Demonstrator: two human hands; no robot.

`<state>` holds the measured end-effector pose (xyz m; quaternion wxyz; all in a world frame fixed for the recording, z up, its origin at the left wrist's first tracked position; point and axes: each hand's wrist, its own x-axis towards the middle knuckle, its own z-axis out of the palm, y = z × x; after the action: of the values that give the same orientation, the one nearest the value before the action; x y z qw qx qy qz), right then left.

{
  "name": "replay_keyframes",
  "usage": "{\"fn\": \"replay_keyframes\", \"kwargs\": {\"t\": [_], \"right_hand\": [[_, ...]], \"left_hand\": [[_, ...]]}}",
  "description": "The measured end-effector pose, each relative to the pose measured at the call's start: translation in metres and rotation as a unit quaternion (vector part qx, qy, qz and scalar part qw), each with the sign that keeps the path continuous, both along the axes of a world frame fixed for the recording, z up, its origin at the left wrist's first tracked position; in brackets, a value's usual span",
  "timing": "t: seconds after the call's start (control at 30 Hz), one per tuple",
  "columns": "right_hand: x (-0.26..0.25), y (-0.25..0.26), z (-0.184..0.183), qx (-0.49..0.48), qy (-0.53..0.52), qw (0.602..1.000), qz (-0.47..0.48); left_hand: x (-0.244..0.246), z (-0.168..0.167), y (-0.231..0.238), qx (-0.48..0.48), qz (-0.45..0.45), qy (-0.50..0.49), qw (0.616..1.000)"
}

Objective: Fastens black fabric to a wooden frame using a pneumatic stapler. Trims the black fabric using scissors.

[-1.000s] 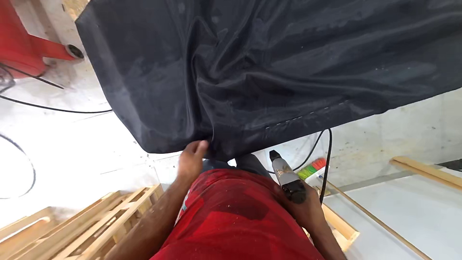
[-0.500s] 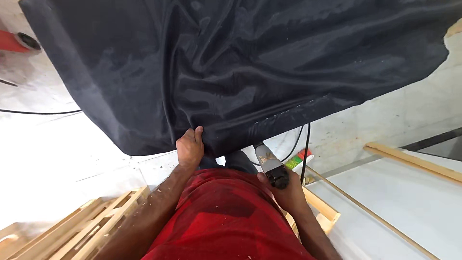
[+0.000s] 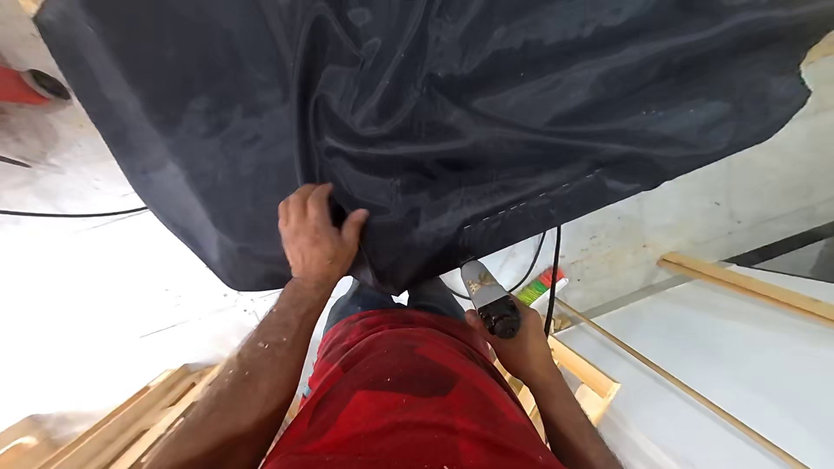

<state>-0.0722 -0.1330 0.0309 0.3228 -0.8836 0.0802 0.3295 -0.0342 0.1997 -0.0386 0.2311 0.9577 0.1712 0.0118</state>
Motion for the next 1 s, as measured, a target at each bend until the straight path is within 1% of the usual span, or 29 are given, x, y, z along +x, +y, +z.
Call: {"fn": "replay_keyframes", "kwargs": {"t": [0.03,0.1,0.2,0.27,0.43,0.53,0.63,0.67,0.73,0.8,0.83,0.9,1.0], "right_hand": [[0.000,0.000,0.000,0.000,0.000,1.000,0.000],[-0.004,-0.001,-0.001,0.002,-0.006,1.000,-0.003],[-0.011,-0.004,-0.003,0.008,-0.027,1.000,0.002],[-0.016,-0.004,-0.003,0.010,-0.025,1.000,-0.001],[-0.018,-0.001,-0.001,-0.011,0.009,1.000,0.002],[-0.023,-0.002,-0.003,-0.013,-0.005,1.000,0.014],[-0.024,0.000,-0.004,-0.019,-0.012,0.999,0.022],[-0.024,0.001,-0.005,-0.021,-0.013,0.999,0.023],[-0.026,0.002,-0.005,-0.014,-0.025,0.999,0.026],[-0.026,0.003,-0.005,-0.009,-0.029,0.999,0.027],[-0.026,0.003,-0.005,-0.009,-0.025,0.999,0.029],[-0.026,0.006,-0.005,-0.013,-0.012,0.999,0.030],[-0.025,0.006,-0.002,-0.012,0.006,1.000,0.026]], "left_hand": [[0.014,-0.005,-0.005,0.014,-0.018,0.013,1.000],[0.037,-0.023,-0.014,0.037,-0.016,0.050,0.998],[0.052,-0.047,-0.011,0.053,0.004,0.026,0.998],[0.057,-0.050,-0.005,0.062,0.005,0.007,0.998],[0.062,-0.038,0.005,0.046,0.022,0.012,0.999],[0.062,-0.029,0.012,0.033,0.027,0.019,0.999],[0.061,-0.015,0.013,-0.023,0.077,0.034,0.996],[0.062,-0.008,0.012,-0.046,0.105,0.058,0.992],[0.063,0.003,0.011,-0.079,0.127,0.150,0.977],[0.065,0.003,0.010,-0.094,0.114,0.242,0.959],[0.067,0.001,0.009,-0.098,0.101,0.271,0.952],[0.069,-0.004,0.005,-0.069,0.069,0.289,0.952],[0.073,-0.005,0.002,-0.004,0.038,0.278,0.960]]}}
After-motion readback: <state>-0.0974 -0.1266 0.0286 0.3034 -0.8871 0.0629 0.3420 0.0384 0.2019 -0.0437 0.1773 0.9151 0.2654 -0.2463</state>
